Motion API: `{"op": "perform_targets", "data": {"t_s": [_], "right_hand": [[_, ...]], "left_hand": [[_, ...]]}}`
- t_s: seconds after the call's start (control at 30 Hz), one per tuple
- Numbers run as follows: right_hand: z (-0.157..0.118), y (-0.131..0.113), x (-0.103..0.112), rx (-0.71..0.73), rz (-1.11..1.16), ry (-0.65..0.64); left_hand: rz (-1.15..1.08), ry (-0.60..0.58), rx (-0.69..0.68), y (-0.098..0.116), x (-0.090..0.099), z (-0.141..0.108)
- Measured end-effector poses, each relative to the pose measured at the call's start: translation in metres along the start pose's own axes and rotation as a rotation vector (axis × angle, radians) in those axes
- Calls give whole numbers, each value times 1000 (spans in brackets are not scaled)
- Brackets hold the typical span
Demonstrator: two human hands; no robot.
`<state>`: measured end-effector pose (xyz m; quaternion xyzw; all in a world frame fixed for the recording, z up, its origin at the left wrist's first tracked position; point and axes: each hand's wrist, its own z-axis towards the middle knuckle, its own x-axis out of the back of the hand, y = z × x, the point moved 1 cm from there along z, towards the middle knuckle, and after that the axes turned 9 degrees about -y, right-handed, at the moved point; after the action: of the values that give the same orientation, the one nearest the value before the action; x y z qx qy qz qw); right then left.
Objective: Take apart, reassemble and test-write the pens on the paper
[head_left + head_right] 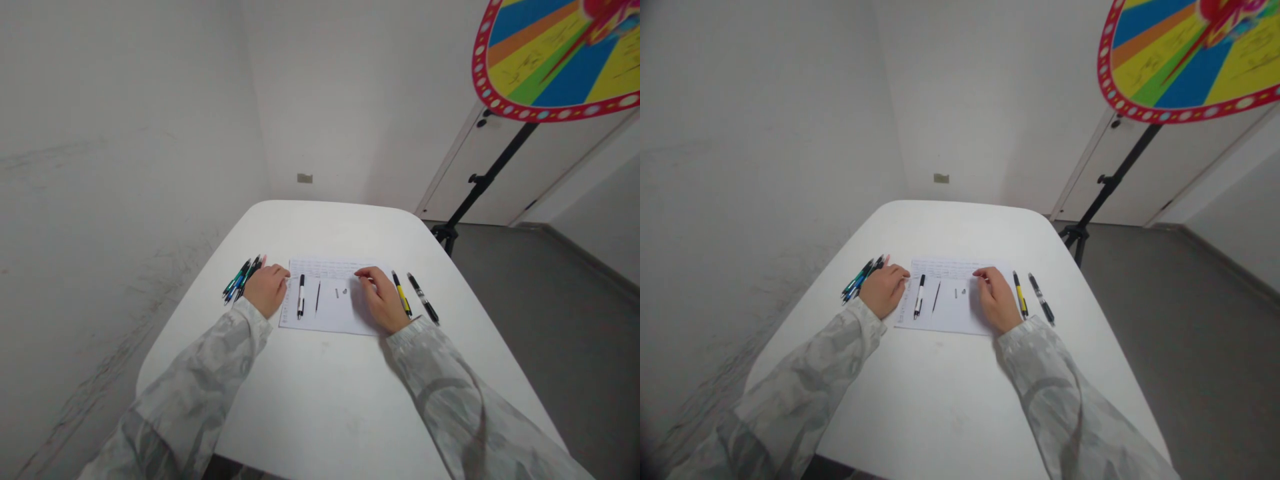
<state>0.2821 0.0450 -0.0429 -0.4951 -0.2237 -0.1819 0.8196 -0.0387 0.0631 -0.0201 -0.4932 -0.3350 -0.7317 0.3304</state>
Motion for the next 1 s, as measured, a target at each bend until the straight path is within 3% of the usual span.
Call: {"op": "perform_targets", "data": {"t_s": [0.17,0.33,0.53,0.73,0.9,1.0], "right_hand": [[1,22,-6,-72,49,-44],[0,18,-6,-2,16,-70],[-2,19,-6,-3,-7,-97],[-2,11,-4,14,-64,-124],[5,-11,1,133,-245,-297],[12,-20,2,185,-347,-411]], "left_hand": [[78,-64,-15,-7,-8,-1],[86,-44,-2,-6,-9,-1],[128,-111,30,-4,-8,0],[136,-103,54,-1,-2,0],[45,-37,50,20,19,4],[-2,-219,57,44,31,16]]}}
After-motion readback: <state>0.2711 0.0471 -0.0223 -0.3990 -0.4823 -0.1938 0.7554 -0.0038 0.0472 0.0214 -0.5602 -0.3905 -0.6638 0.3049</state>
